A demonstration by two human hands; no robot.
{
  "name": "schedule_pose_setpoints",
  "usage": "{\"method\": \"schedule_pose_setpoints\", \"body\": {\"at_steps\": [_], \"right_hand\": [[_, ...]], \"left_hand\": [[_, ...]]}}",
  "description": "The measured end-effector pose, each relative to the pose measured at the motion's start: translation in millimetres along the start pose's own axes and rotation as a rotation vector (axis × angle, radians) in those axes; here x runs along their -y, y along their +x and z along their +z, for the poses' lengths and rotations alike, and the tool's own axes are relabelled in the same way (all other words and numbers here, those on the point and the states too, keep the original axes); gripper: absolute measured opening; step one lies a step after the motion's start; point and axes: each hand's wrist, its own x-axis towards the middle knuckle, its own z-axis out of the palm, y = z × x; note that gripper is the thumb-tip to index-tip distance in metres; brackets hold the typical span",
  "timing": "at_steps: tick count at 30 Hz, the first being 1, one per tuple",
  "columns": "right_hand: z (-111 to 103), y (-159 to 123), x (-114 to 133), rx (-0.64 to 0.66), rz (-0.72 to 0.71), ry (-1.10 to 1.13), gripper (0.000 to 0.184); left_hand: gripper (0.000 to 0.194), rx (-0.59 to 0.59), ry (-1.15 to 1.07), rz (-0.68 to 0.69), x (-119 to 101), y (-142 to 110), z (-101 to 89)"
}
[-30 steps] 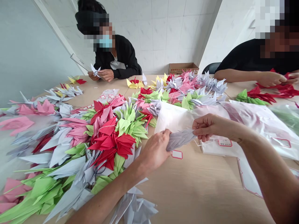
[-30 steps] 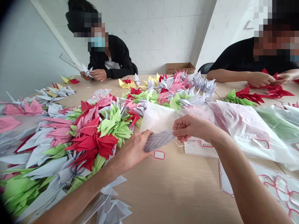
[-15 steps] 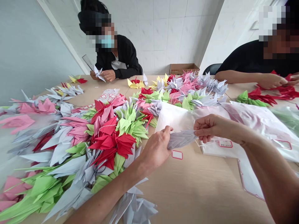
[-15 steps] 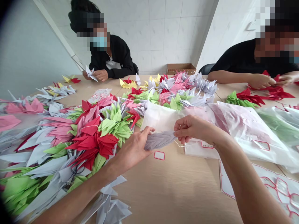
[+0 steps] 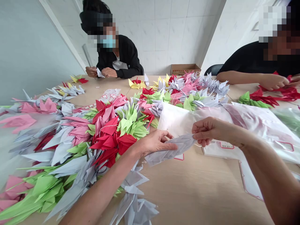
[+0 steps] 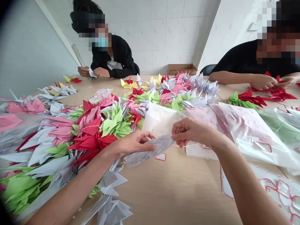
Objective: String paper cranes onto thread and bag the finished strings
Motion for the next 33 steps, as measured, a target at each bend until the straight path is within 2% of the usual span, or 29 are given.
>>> {"method": "schedule_pose_setpoints", "body": {"at_steps": [4,8,13,18,20,23,25,29,33], "right_hand": [[5,2,2,0.023,0.009,-0.006,0.022],[8,2,5,0.023,0.005,-0.007,0.019],[12,2,8,0.015,-0.002,-0.017,0.021],[9,-1,9,0.002,0.009,-0.062,0.024],[6,-3,9,-0.062,0.02,-0.093,0.03],[6,-4,9,-0.171,0.071,-0.141,0.047],[10,-2,10,-0.168,0.081,-0.165,0.052],[21,9,10,-0.022,-0.038,-0.096,0.031],[25,16,9,-0.029,-0.073,-0.002,0.023]], "left_hand": [[0.048,0.049,-0.081,-0.079,3,4,3.5],[0.047,0.02,-0.099,-0.03,3,6,7.1],[0.05,-0.063,0.0,0.018,1,6,8.7],[0.051,-0.095,0.05,0.067,-1,4,9.8],[0.049,-0.114,0.045,0.087,-2,3,10.4],[0.046,-0.157,0.047,0.113,-3,2,11.6],[0.046,-0.184,0.067,0.126,-3,3,12.3],[0.051,-0.234,0.098,0.135,-2,4,12.2],[0.048,-0.226,0.085,0.139,-1,5,11.0]]}}
